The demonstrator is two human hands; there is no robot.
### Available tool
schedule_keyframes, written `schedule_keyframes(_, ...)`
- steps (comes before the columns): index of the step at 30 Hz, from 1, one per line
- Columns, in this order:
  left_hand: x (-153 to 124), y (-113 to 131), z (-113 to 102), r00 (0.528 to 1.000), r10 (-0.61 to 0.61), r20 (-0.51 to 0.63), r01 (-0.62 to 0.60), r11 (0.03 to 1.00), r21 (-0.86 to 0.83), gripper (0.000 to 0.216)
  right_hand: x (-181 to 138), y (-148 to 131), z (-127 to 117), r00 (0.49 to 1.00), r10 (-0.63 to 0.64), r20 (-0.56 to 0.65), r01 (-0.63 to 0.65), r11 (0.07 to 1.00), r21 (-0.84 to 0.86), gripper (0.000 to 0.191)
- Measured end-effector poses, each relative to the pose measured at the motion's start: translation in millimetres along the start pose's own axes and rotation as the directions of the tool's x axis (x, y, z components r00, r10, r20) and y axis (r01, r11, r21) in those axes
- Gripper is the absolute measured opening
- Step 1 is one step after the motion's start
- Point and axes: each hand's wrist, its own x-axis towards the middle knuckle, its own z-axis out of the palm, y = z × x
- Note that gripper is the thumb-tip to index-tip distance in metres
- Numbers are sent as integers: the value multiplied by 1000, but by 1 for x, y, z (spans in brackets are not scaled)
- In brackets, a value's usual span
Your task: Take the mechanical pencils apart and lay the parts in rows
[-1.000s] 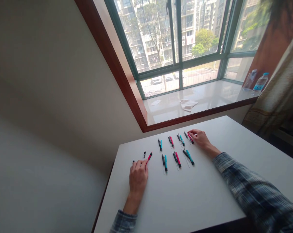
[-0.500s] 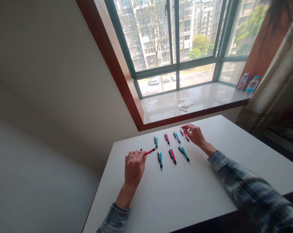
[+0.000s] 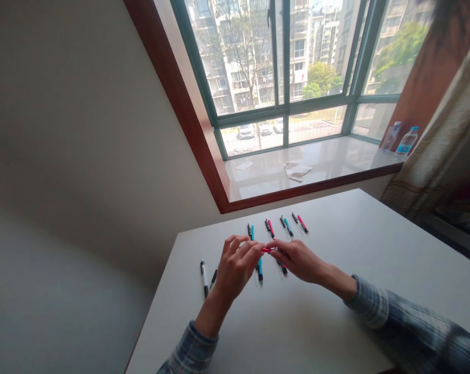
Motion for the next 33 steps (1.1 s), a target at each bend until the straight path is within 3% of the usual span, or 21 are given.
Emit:
schedule_keyframes(3,-4,0,0,970,-180,-165,157,978,-140,39,1,2,6,997,79,-19,-74,979,189,36)
schedule_keyframes(5,-4,-1,0,892,-376,-250,294,904,-310,58,2,8,10,982,185,36,-180,865,469,39)
schedule_keyframes(6,-4,-2,0,852,-470,-232,345,836,-427,64,3,11,13,968,232,93,-240,761,603,40)
schedule_keyframes(8,-5,-4,2,804,-590,-78,399,631,-665,64,3,17,18,934,272,231,-346,527,777,42)
schedule_keyframes(11,-6,-6,7,808,-560,182,397,290,-871,54,0,20,26,888,230,397,-451,269,851,40)
schedule_keyframes(13,-7,-3,10,817,-524,239,361,144,-921,51,-5,17,31,865,165,473,-498,175,850,38)
schedule_keyframes(16,-7,4,12,817,-511,267,320,18,-947,44,-12,12,36,822,61,566,-569,112,815,41)
schedule_keyframes(20,-2,11,5,813,-498,302,301,-85,-950,36,-11,7,30,788,-40,615,-610,90,787,41)
schedule_keyframes(23,12,11,-9,832,-477,282,265,-104,-959,31,2,4,12,821,-59,567,-556,141,819,39)
schedule_keyframes(28,65,11,-47,908,-407,98,133,60,-989,23,45,-20,-33,863,-94,497,-447,317,836,35)
schedule_keyframes(33,112,23,-81,905,-400,-142,-54,223,-973,20,77,-57,-73,921,-168,350,-214,531,820,29)
